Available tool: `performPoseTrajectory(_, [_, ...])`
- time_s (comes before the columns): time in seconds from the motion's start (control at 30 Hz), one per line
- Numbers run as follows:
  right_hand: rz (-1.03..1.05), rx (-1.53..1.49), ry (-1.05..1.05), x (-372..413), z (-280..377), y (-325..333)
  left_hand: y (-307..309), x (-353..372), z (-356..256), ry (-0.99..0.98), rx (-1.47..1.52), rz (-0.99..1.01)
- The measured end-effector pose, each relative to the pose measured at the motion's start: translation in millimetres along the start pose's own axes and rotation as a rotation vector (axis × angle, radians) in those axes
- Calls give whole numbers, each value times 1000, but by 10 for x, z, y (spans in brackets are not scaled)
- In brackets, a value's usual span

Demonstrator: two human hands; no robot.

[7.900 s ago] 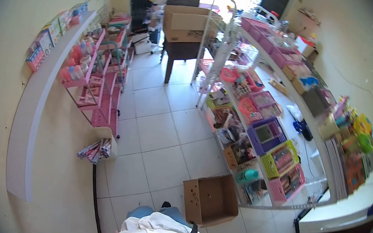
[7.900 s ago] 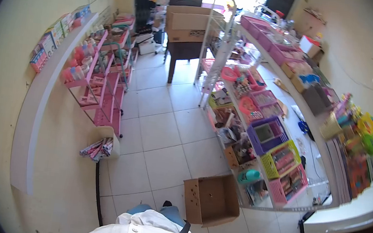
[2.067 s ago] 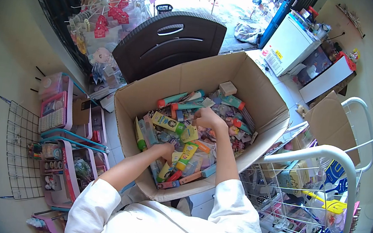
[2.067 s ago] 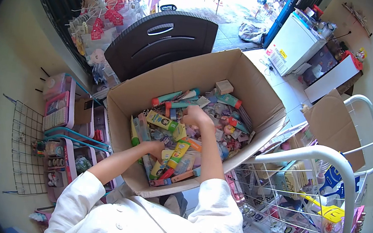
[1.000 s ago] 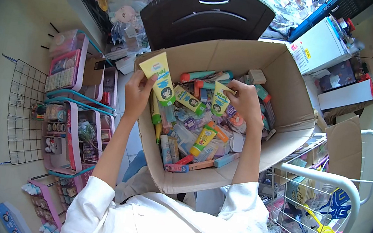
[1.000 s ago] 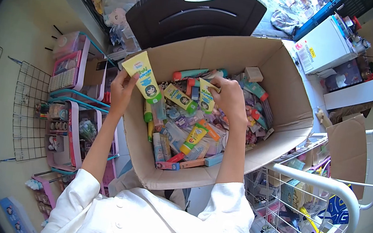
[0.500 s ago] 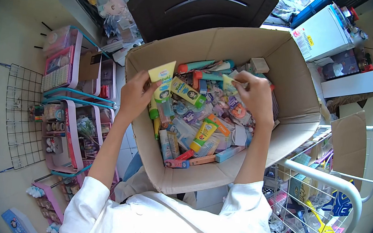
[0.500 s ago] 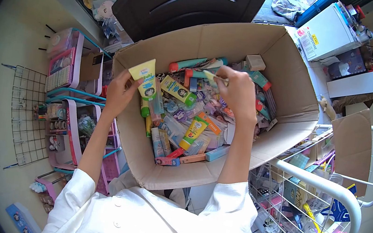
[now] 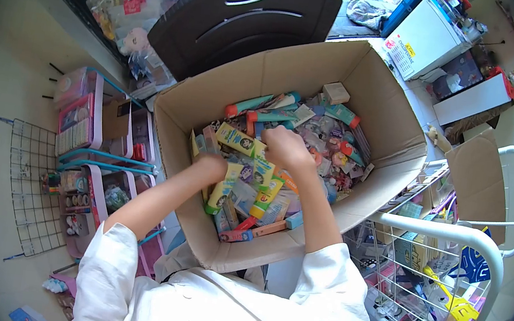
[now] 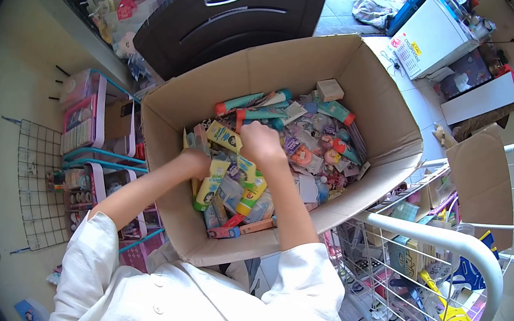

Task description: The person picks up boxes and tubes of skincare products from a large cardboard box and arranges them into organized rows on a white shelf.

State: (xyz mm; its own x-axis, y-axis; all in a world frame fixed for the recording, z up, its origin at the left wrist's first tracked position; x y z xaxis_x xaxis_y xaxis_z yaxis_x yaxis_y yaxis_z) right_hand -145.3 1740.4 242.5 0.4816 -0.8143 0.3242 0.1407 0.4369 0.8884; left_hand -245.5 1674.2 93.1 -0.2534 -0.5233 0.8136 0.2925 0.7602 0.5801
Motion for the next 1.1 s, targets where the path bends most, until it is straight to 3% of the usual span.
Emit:
performPoseTrajectory(0.03, [-27, -21, -18, -12, -12, 29, 163, 271, 48, 299, -40, 71])
performPoseTrajectory(0.1, [-84, -47, -33, -19, -60, 88, 85, 297, -227, 195, -1, 182])
performPoseTrajectory(0.17, [-111, -41, -100, 5, -138, 184, 26, 584, -869, -229, -116, 445])
performPoseTrajectory(0.23, [-178, 6, -194, 36, -248, 230, -426, 452, -1103, -262, -99, 661])
performPoseTrajectory(0.27, [-189, 3, -207, 36, -285, 236, -615, 324, -1155, -263, -116, 657])
performPoseTrajectory(0.33, [-190, 33, -409, 74, -521, 232, -816, 162, -1400, -519, -366, 521])
performPoseTrajectory(0.47, [-224, 35, -489, 84, -818, 226, -946, 190, -1466, -576, -332, 505])
performPoseTrajectory(0.53, [-249, -15, -546, 27, -1001, 168, -810, 137, -1439, -498, -312, 304])
performPoseTrajectory(0.6, [-248, -16, -551, -76, -1157, 16, -794, 167, -1439, -528, -332, 268])
performPoseTrajectory(0.67, [-473, -13, -729, -100, -1449, -137, -774, 165, -1459, -554, -346, 223])
performPoseTrajectory(0.7, [-590, 213, -785, -102, -1462, -189, -818, 164, -1502, -605, -331, 247])
performPoseTrajectory(0.73, [-600, 219, -771, -105, -1430, -222, -838, 161, -1529, -655, -316, 270])
performPoseTrajectory(0.83, [-470, 170, -324, -296, -989, -499, -862, 114, -1521, -709, -230, 336])
performPoseTrajectory(0.9, [-236, 2, -178, -410, -740, -801, -851, 46, -1465, -648, -116, 396])
performPoseTrajectory(0.97, [-237, 159, -59, -445, -485, -1016, -734, 75, -1439, -587, -5, 453])
performPoseTrajectory(1.07, [-237, 115, -97, -418, -359, -1157, -334, 404, -1242, -422, -63, 493])
performPoseTrajectory(1.1, [-243, 122, -85, -457, -355, -1165, -64, 466, -1179, -409, -69, 316])
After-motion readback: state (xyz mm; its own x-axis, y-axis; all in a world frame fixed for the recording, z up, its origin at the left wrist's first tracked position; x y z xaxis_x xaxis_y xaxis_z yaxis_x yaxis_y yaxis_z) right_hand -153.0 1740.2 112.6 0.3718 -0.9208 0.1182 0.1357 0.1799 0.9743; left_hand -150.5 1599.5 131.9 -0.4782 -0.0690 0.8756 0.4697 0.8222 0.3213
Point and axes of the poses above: each hand's wrist, its own x-axis away from the middle knuckle, its own y-axis out of the back of the hand, z = x × y, the point moved 9 cm from there along -x, towards the middle knuckle, and after that the axes turned 7 degrees about -y, right-handed, at the moved point
